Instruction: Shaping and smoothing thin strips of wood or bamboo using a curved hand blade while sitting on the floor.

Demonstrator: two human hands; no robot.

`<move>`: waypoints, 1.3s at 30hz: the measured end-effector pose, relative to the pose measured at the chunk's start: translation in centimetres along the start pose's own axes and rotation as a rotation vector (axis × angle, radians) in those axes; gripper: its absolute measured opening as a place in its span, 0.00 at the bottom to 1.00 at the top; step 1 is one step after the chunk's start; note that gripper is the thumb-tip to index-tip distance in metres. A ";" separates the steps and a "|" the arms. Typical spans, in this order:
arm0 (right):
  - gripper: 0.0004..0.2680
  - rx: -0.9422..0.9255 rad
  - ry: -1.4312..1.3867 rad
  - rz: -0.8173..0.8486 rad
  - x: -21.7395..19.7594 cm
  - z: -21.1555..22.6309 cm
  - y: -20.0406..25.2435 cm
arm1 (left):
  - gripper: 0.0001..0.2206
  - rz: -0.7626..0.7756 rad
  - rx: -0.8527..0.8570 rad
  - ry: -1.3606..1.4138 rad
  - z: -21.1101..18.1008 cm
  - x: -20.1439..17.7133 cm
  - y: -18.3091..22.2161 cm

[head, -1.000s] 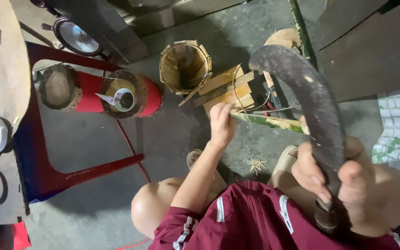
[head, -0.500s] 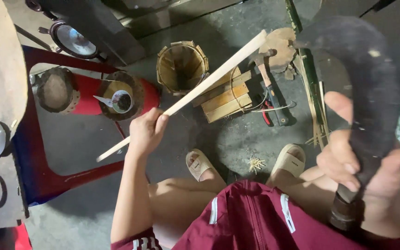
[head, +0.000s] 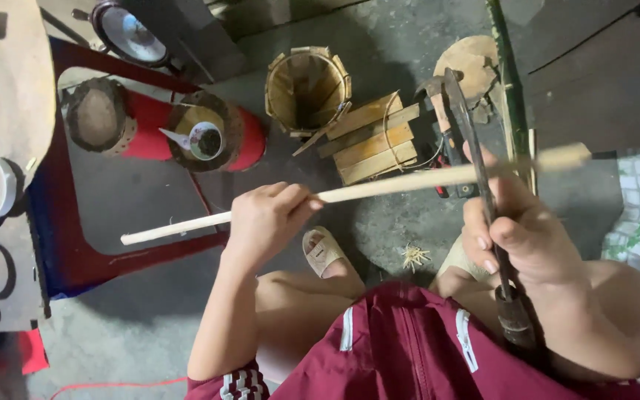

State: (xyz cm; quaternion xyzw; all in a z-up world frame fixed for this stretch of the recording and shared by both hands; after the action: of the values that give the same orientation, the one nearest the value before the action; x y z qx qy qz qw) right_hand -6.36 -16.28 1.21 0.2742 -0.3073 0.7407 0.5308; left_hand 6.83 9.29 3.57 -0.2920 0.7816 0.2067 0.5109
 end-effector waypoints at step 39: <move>0.18 0.671 -0.368 0.368 2.5 -12.2 4.9 | 0.06 0.672 0.200 0.834 -7.2 3.0 0.2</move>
State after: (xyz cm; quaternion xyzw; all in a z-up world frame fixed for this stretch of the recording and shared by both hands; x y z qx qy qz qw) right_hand -12.72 -6.80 -5.84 0.4999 -0.1826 0.8208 0.2076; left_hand 0.86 4.25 3.62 -0.0335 0.9841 0.1500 0.0889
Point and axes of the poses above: each hand's wrist, its own y-axis away from the middle knuckle, its own x-axis out of the palm, z = x × y, the point moved 6 cm from there along -y, towards the middle knuckle, and after that the axes turned 12 degrees about z, right-handed, at the moved point
